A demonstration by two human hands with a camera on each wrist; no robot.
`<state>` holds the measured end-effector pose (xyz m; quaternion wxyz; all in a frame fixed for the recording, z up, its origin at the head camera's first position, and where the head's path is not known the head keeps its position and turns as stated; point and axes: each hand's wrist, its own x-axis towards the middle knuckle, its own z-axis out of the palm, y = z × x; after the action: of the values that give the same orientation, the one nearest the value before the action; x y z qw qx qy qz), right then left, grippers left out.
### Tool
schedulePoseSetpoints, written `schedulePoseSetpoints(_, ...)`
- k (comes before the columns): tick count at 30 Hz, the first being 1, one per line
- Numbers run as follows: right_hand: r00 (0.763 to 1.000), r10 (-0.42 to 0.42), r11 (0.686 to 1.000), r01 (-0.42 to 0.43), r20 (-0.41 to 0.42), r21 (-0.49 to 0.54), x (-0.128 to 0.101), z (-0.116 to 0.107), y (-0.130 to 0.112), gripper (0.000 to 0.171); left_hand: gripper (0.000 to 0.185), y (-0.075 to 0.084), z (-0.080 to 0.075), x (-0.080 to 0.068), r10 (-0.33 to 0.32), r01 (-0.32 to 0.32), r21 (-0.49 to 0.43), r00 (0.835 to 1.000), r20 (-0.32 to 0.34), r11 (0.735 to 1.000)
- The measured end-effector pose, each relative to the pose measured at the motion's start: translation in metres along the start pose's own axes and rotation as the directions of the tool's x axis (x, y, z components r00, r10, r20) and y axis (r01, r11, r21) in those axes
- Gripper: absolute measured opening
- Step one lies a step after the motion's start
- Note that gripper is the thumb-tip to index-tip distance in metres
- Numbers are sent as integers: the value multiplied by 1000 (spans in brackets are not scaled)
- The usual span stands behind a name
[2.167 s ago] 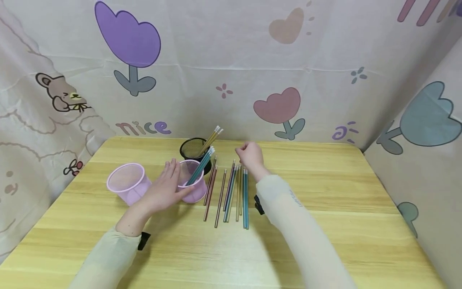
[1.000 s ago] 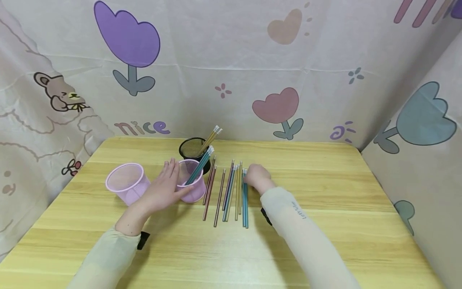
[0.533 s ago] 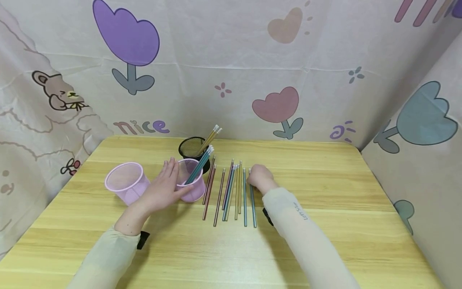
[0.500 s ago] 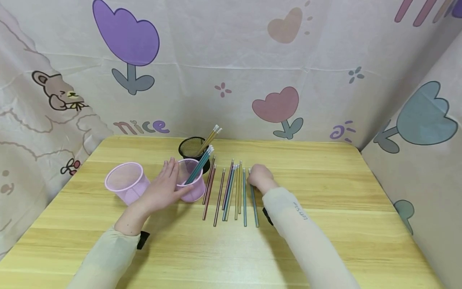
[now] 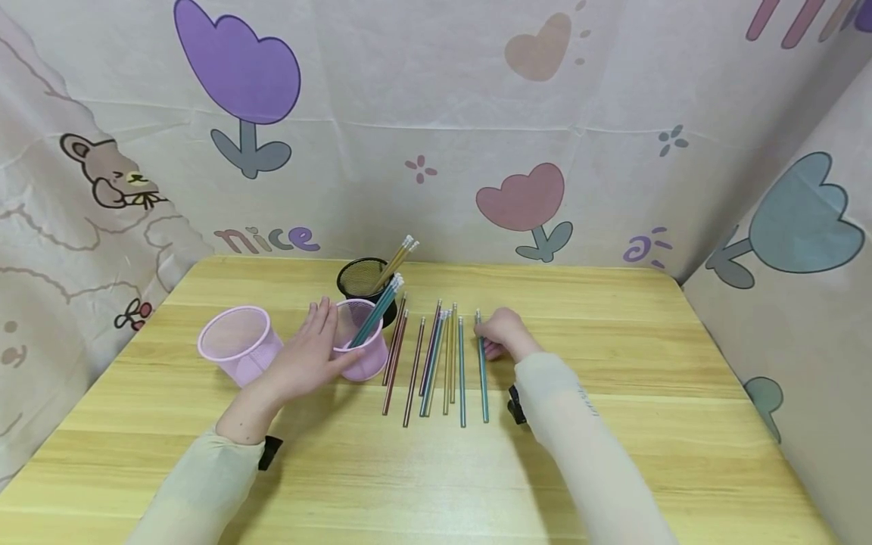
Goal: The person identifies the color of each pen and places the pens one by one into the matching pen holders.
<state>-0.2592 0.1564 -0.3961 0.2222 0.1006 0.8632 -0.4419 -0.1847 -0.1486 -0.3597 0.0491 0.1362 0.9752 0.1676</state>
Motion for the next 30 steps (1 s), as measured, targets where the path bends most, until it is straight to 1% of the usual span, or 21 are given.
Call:
schedulePoseSetpoints(4,999,19,992,-23,36,123,0,-8,1,17,93,0,0,0,-1,1,-1,1000,2,1000)
schedulePoseSetpoints(8,998,16,973,-31,67,229,-2,-16,1,15,93,1,0,0,-3,3,-4,1000,5,1000)
schedulePoseSetpoints(12,997,6,952,-28,74,305,-5,-24,0,13,93,1,-1,0,-4,4,-10,1000,9,1000)
schedulePoseSetpoints(16,997,-4,936,-26,83,351,-6,-28,0,16,94,1,-1,1,-4,4,-11,1000,9,1000)
schedulePoseSetpoints(22,998,-38,911,11,57,412,-8,-33,2,29,95,0,0,2,3,-3,1,1000,11,1000)
schedulePoseSetpoints(25,998,-53,892,35,27,451,-11,-34,1,25,95,0,1,2,6,-6,5,1000,7,1000)
schedulePoseSetpoints(30,998,-61,856,58,-11,514,-16,-36,-1,13,94,-1,1,1,12,-12,7,1000,1,1000)
